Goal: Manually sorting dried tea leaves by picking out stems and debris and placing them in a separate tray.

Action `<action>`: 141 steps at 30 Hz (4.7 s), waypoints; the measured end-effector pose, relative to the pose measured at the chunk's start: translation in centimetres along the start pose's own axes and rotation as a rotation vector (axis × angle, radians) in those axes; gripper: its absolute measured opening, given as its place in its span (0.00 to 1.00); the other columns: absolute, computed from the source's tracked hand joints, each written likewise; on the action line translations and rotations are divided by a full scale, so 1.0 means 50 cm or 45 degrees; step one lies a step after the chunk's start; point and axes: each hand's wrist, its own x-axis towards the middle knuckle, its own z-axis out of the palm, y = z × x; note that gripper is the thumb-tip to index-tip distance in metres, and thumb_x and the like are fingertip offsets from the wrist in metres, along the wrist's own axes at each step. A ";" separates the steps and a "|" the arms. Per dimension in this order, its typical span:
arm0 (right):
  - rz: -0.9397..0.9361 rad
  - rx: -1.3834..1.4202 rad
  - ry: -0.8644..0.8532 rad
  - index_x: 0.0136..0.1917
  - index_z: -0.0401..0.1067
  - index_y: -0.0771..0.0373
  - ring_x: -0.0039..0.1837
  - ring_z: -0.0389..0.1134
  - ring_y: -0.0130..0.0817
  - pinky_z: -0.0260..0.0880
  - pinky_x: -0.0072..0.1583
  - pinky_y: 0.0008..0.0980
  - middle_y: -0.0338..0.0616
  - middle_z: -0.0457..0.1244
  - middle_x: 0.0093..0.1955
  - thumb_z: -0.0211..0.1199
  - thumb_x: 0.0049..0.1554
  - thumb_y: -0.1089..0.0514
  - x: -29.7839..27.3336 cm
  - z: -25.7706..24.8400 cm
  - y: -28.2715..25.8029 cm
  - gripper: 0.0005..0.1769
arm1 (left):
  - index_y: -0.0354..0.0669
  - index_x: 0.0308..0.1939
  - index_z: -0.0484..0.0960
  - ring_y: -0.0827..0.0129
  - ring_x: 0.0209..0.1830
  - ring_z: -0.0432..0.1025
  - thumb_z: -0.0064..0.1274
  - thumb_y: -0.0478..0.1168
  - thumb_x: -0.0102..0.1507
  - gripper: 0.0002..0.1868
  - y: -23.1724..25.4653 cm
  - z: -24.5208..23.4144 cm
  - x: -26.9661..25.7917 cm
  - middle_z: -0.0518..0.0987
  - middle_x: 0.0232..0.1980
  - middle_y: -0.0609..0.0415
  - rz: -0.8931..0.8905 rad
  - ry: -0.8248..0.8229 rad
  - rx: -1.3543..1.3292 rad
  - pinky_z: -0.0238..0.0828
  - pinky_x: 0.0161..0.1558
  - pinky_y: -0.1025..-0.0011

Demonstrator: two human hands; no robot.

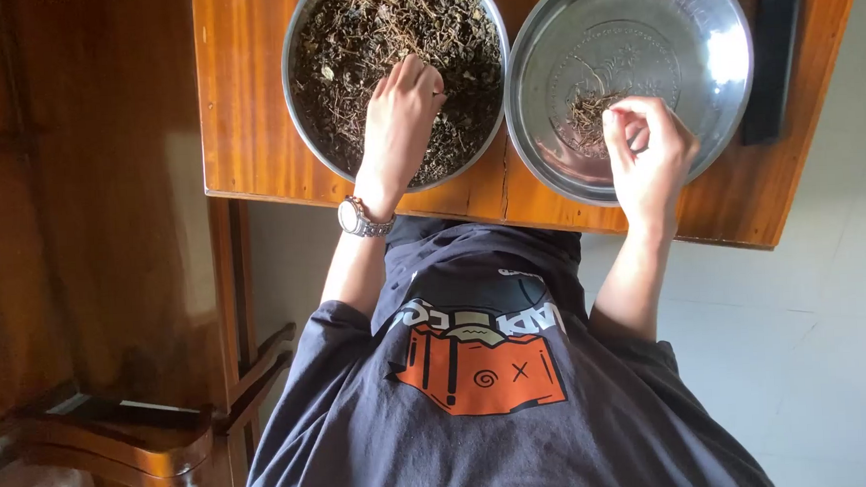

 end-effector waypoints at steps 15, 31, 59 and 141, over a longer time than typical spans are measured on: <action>-0.012 0.056 -0.039 0.54 0.74 0.71 0.39 0.66 0.33 0.65 0.40 0.28 0.49 0.69 0.43 0.68 0.68 0.69 -0.002 0.006 -0.013 0.04 | 0.37 0.55 0.74 0.65 0.49 0.73 0.55 0.24 0.60 0.20 0.019 0.008 0.006 0.77 0.54 0.46 -0.037 -0.084 0.381 0.76 0.47 0.70; 0.080 0.090 0.018 0.51 0.77 0.64 0.38 0.71 0.37 0.70 0.40 0.32 0.47 0.70 0.39 0.70 0.65 0.65 -0.004 0.014 -0.008 0.02 | 0.39 0.43 0.83 0.63 0.45 0.78 0.61 0.34 0.62 0.07 0.021 -0.016 -0.003 0.77 0.45 0.48 0.003 -0.081 0.442 0.78 0.41 0.68; 0.065 0.067 -0.019 0.51 0.78 0.63 0.39 0.71 0.35 0.71 0.42 0.30 0.45 0.70 0.40 0.71 0.65 0.64 -0.006 0.024 -0.001 0.03 | 0.37 0.45 0.75 0.58 0.45 0.77 0.45 0.29 0.70 0.04 0.034 -0.067 -0.032 0.72 0.42 0.49 -0.121 0.049 -0.154 0.84 0.47 0.60; 0.036 0.077 -0.060 0.55 0.74 0.70 0.39 0.68 0.37 0.71 0.43 0.32 0.50 0.71 0.47 0.64 0.69 0.67 0.007 -0.008 -0.014 0.03 | 0.34 0.44 0.79 0.70 0.36 0.72 0.57 0.21 0.61 0.10 -0.098 -0.029 0.076 0.78 0.44 0.47 0.101 0.074 0.406 0.76 0.31 0.78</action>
